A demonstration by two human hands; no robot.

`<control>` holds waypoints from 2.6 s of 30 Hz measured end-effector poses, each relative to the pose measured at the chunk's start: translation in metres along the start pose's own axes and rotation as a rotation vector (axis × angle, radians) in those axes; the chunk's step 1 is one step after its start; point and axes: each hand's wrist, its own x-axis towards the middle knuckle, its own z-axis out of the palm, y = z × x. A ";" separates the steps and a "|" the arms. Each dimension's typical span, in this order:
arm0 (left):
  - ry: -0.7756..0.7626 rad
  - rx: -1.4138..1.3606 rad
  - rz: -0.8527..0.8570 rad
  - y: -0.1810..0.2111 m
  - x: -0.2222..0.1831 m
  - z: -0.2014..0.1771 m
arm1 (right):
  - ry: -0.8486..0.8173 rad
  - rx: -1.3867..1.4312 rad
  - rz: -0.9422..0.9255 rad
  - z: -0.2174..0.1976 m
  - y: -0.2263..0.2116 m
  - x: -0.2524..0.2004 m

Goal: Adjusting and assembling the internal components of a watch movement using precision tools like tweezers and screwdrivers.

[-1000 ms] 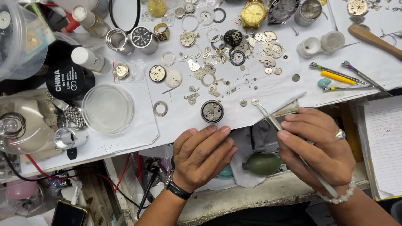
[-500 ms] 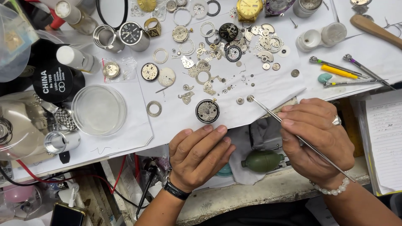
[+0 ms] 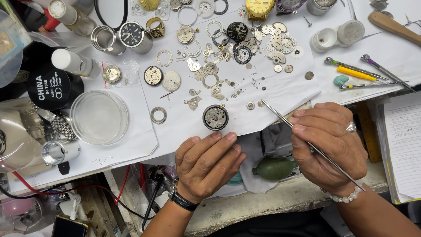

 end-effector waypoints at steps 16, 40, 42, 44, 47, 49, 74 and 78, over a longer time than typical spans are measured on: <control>0.018 -0.006 0.001 0.001 0.002 0.001 | 0.018 -0.004 0.009 0.001 -0.002 -0.001; -0.001 -0.007 -0.004 0.001 0.002 -0.001 | 0.026 -0.025 0.011 0.002 -0.002 0.000; -0.003 -0.010 -0.002 0.001 0.003 -0.002 | 0.028 -0.009 0.008 0.002 -0.002 0.000; -0.003 -0.006 -0.002 0.001 0.002 -0.001 | 0.038 0.001 0.014 0.002 -0.002 -0.001; 0.001 -0.002 0.000 0.001 0.002 -0.001 | 0.059 0.017 0.024 0.003 -0.003 -0.003; 0.005 -0.006 0.000 0.000 0.002 -0.002 | 0.068 0.021 0.029 0.001 -0.005 -0.004; 0.024 -0.021 -0.001 -0.001 0.006 -0.008 | -0.056 -0.032 0.006 -0.001 -0.027 0.005; 0.018 -0.028 0.000 0.000 0.006 -0.008 | -0.074 -0.057 -0.016 -0.001 -0.027 0.006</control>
